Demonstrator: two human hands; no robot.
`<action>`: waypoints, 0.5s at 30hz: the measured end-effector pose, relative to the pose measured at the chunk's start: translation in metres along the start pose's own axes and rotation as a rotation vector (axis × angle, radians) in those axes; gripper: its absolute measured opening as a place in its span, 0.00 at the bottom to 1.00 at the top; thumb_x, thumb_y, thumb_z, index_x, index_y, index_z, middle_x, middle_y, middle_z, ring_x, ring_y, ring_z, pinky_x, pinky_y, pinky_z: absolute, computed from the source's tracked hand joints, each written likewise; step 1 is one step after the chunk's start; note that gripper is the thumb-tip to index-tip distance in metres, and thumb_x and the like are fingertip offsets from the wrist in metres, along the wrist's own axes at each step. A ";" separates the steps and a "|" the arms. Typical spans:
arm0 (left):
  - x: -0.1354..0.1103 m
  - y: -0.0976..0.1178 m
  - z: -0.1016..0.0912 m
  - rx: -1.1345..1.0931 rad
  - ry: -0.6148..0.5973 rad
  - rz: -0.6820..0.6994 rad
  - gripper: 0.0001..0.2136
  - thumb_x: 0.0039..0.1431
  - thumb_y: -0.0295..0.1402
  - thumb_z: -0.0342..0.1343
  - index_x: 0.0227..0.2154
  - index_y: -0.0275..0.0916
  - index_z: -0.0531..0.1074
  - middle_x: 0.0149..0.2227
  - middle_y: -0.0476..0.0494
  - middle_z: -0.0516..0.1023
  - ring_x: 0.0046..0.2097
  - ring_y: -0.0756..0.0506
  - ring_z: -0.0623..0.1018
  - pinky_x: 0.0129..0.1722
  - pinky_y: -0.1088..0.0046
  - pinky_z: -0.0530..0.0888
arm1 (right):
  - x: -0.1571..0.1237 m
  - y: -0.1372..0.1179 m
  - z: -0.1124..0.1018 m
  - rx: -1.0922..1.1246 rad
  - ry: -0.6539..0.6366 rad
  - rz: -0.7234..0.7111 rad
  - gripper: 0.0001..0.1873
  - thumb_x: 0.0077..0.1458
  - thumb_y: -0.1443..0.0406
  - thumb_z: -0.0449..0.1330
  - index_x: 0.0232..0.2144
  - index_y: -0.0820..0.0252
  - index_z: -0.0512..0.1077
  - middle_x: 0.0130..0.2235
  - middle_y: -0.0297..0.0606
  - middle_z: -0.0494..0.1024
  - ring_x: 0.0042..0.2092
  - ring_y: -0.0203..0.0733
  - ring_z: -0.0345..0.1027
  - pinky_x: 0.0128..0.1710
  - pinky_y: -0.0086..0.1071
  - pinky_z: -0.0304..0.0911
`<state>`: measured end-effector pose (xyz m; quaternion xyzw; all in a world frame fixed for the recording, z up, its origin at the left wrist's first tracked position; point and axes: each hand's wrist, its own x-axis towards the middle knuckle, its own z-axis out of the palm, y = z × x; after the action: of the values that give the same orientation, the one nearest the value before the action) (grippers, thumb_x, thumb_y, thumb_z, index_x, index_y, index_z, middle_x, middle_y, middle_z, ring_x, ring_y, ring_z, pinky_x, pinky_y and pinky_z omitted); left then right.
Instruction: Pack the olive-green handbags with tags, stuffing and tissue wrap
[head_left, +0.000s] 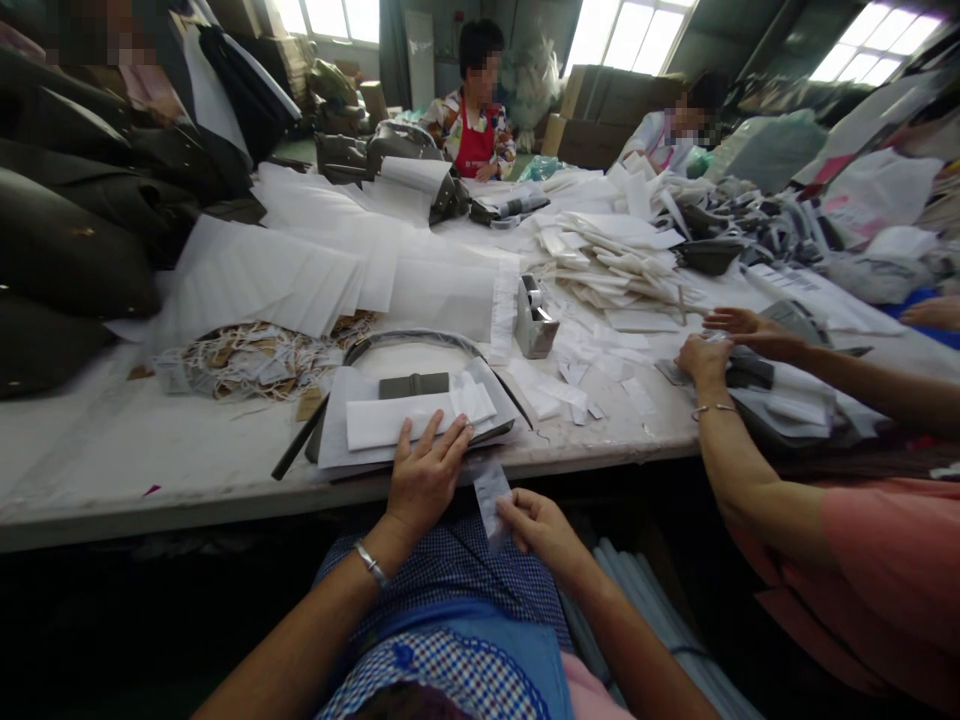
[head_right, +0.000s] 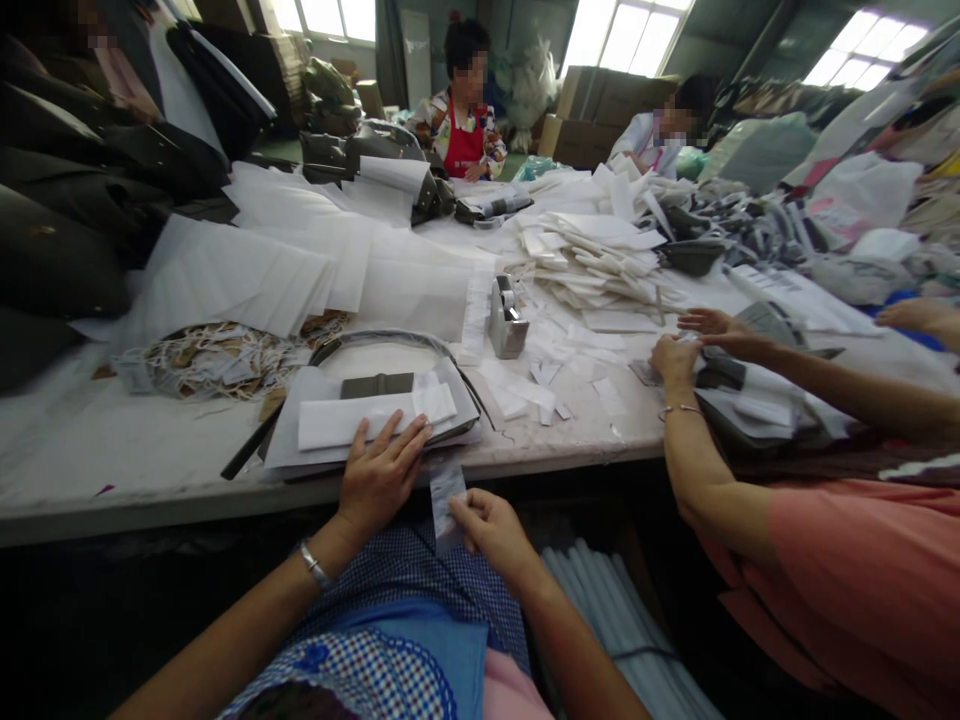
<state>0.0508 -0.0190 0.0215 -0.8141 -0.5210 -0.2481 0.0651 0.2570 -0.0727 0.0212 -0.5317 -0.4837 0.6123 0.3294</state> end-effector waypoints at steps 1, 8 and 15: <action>0.000 0.000 0.000 -0.002 -0.001 0.000 0.20 0.68 0.32 0.49 0.61 0.47 0.66 0.64 0.48 0.66 0.68 0.39 0.60 0.69 0.45 0.45 | -0.004 0.002 -0.002 0.007 -0.066 0.038 0.24 0.56 0.45 0.61 0.28 0.60 0.73 0.21 0.28 0.68 0.18 0.30 0.53 0.18 0.25 0.47; -0.001 0.000 0.001 -0.004 -0.010 0.010 0.20 0.68 0.31 0.49 0.62 0.47 0.65 0.65 0.48 0.64 0.69 0.38 0.59 0.69 0.45 0.44 | -0.003 0.017 -0.018 -0.064 0.028 -0.104 0.29 0.59 0.45 0.58 0.53 0.57 0.73 0.23 0.30 0.73 0.19 0.35 0.62 0.21 0.28 0.57; 0.000 0.000 -0.001 -0.008 -0.009 0.008 0.21 0.68 0.32 0.49 0.62 0.48 0.65 0.64 0.47 0.65 0.68 0.38 0.60 0.68 0.43 0.45 | 0.004 0.013 -0.016 0.030 -0.053 -0.220 0.31 0.65 0.53 0.53 0.66 0.54 0.58 0.38 0.38 0.80 0.21 0.33 0.67 0.19 0.26 0.60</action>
<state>0.0504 -0.0194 0.0217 -0.8174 -0.5172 -0.2465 0.0603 0.2729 -0.0692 0.0084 -0.4540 -0.5384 0.5935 0.3894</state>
